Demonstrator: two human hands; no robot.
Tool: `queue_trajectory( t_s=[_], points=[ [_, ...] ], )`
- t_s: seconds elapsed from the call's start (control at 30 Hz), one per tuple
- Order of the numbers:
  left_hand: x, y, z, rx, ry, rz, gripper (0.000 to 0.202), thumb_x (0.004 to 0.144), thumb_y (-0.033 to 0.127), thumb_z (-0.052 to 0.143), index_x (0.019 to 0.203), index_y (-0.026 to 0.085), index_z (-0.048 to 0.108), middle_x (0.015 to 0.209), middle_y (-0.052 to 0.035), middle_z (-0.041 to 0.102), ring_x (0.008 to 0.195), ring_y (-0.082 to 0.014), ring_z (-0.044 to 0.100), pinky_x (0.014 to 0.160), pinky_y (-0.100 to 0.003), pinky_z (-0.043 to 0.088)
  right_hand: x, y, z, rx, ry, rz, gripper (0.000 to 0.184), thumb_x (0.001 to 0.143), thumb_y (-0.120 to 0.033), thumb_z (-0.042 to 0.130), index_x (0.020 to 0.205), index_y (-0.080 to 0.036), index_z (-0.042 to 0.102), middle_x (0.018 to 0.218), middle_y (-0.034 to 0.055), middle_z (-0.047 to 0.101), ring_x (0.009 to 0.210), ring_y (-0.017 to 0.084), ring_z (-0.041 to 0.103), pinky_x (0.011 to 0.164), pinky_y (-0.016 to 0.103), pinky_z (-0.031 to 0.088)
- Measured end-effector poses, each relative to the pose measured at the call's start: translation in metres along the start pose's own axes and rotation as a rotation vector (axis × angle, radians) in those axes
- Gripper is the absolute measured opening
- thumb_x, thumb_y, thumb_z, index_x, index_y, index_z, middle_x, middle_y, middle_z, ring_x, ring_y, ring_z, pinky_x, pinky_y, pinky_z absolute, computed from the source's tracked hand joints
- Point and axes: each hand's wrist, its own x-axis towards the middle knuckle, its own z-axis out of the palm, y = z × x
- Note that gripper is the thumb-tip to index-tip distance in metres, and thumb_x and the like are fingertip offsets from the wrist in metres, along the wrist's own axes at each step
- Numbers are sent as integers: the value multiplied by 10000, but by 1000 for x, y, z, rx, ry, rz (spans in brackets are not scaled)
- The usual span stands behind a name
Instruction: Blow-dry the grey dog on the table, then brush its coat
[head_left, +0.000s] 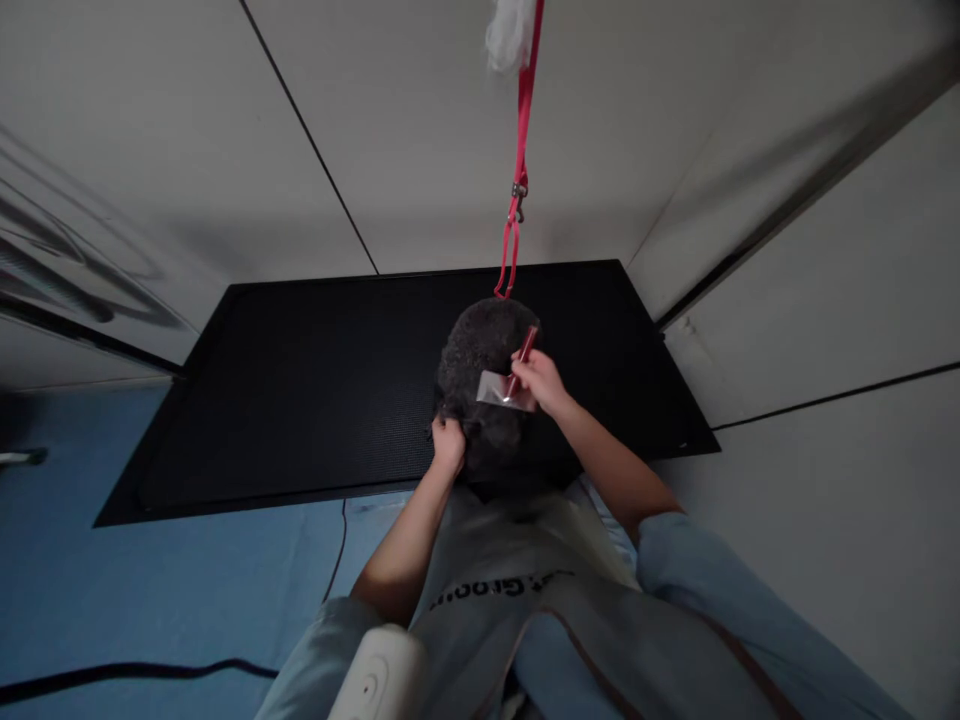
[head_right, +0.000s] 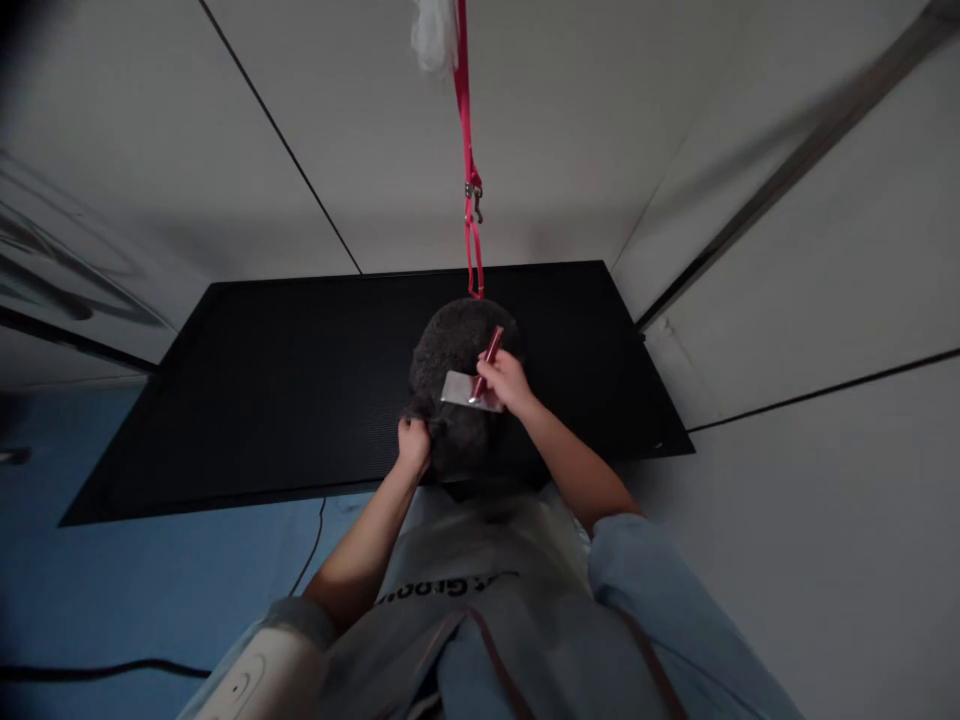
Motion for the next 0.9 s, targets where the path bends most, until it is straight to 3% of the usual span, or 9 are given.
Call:
queue_trajectory(
  t_s=[0.07, 0.1, 0.23, 0.37, 0.5, 0.63, 0.67, 0.8, 0.9],
  points=[
    [-11, -3, -9, -32, 44, -29, 392, 859, 419, 401, 1058, 144, 598, 1093, -127, 664, 1011, -218, 629, 861, -355, 523, -7, 0, -2, 35, 176, -71, 261, 740, -382, 591, 894, -207, 473, 523, -89, 428, 401, 57, 376, 408, 185, 289],
    [-16, -4, -14, -34, 33, -24, 410, 864, 436, 394, 1070, 148, 600, 1100, -121, 664, 1018, -212, 628, 857, -347, 527, -12, 1, -1, 46, 158, -83, 261, 749, -386, 584, 904, -213, 467, 532, -88, 434, 402, 58, 380, 408, 185, 291],
    [-34, -10, -40, -36, -10, -4, 445, 865, 466, 384, 1072, 148, 617, 1081, -112, 676, 1015, -213, 629, 847, -351, 531, -28, 4, 10, 26, -202, 30, 277, 709, -380, 636, 867, -204, 493, 509, -86, 444, 390, 59, 384, 401, 189, 299],
    [-47, -10, -55, -79, -12, 19, 383, 814, 424, 489, 1028, 140, 631, 1064, -111, 683, 1000, -219, 626, 896, -363, 501, -35, 3, 21, 65, 110, -86, 240, 758, -373, 582, 887, -210, 462, 525, -85, 443, 395, 51, 370, 399, 185, 286],
    [-42, 0, -56, -56, 12, 7, 402, 845, 459, 423, 928, 135, 646, 976, -95, 699, 936, -214, 632, 846, -355, 512, -46, 4, 30, 11, -233, -5, 283, 711, -360, 645, 882, -200, 485, 546, -73, 482, 401, 54, 407, 390, 184, 290],
    [-28, 7, -54, 33, 67, -9, 449, 836, 516, 437, 850, 123, 653, 896, -97, 699, 909, -221, 630, 813, -336, 512, -46, 6, 29, 70, 80, -120, 253, 769, -385, 590, 896, -211, 458, 543, -83, 445, 403, 47, 382, 398, 177, 283],
    [-24, 7, -54, 44, 59, 9, 454, 831, 527, 446, 838, 124, 655, 888, -95, 700, 912, -222, 628, 819, -336, 508, -45, 7, 28, 74, 89, -139, 259, 772, -389, 586, 910, -214, 453, 550, -83, 451, 405, 48, 386, 400, 177, 288],
    [-16, -4, -53, 36, 45, 7, 514, 812, 590, 448, 749, 123, 654, 796, -89, 692, 862, -226, 634, 818, -357, 507, -37, 7, 26, 15, -171, -45, 293, 713, -372, 647, 876, -199, 476, 524, -85, 459, 393, 59, 405, 390, 185, 298],
    [-11, -15, -53, -24, 28, 17, 456, 794, 569, 511, 757, 140, 663, 800, -83, 686, 871, -223, 636, 859, -372, 497, -33, 5, 25, 53, 131, -140, 251, 751, -356, 601, 890, -204, 457, 528, -93, 440, 395, 54, 390, 398, 182, 291]
  ],
)
